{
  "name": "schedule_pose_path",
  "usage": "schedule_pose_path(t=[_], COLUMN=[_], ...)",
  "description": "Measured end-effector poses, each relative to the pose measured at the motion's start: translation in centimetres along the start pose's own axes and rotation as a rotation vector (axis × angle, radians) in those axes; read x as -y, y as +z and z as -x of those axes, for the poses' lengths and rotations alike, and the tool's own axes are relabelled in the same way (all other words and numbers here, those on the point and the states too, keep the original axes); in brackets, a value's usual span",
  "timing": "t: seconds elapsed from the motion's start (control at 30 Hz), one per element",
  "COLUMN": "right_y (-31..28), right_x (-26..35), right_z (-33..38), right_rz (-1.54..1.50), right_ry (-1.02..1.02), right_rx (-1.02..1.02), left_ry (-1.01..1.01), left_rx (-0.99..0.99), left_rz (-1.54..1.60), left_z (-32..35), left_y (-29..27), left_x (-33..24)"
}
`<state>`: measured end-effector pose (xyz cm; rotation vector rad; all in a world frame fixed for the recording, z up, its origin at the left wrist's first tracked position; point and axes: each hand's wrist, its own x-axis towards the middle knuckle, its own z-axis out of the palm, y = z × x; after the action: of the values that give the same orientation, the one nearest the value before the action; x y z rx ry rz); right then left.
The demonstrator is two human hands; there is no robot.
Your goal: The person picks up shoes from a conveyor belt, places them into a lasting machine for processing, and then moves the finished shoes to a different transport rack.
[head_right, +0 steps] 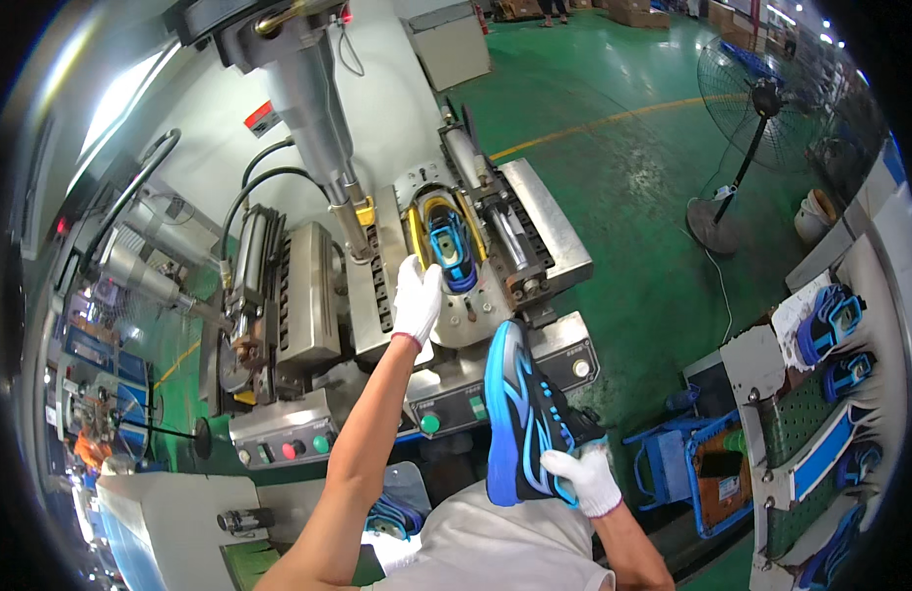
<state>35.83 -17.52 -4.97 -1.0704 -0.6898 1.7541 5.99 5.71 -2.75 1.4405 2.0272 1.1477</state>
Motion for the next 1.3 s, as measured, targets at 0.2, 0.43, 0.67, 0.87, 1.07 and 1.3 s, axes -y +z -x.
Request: schedule_pose_path(t=[0.2, 0.43, 0.67, 0.87, 1.07, 1.3], right_y=[-0.7, -1.3, 4.8, 17.9, 23.9, 19.0], right_x=[4.0, 4.4, 7.5, 10.9, 1.5, 1.4], right_z=[1.3, -1.9, -12.4, -35.4, -46.0, -50.8], right_rz=[0.062, 0.194, 0.525, 0.877, 1.737, 1.472], right_ry=[-0.085, 0.024, -0.150, -0.313, -0.425, -0.486], right_rx=[-0.191, -0.290, -0.155, 0.209, 0.133, 0.165], left_ry=[-0.102, -0.087, -0.157, -0.484, -0.981, -1.139], left_rx=[-0.210, -0.008, -0.007, -0.029, -0.390, -0.889], left_rz=[-0.443, 0.132, 0.308, 0.603, 0.069, -0.421], left_z=[-9.6, -10.9, 5.4, 24.4, 48.1, 59.5], left_y=[10.0, 3.7, -8.7, -20.5, -24.2, -19.1], left_x=[6.8, 3.5, 1.8, 3.3, 5.0, 18.9])
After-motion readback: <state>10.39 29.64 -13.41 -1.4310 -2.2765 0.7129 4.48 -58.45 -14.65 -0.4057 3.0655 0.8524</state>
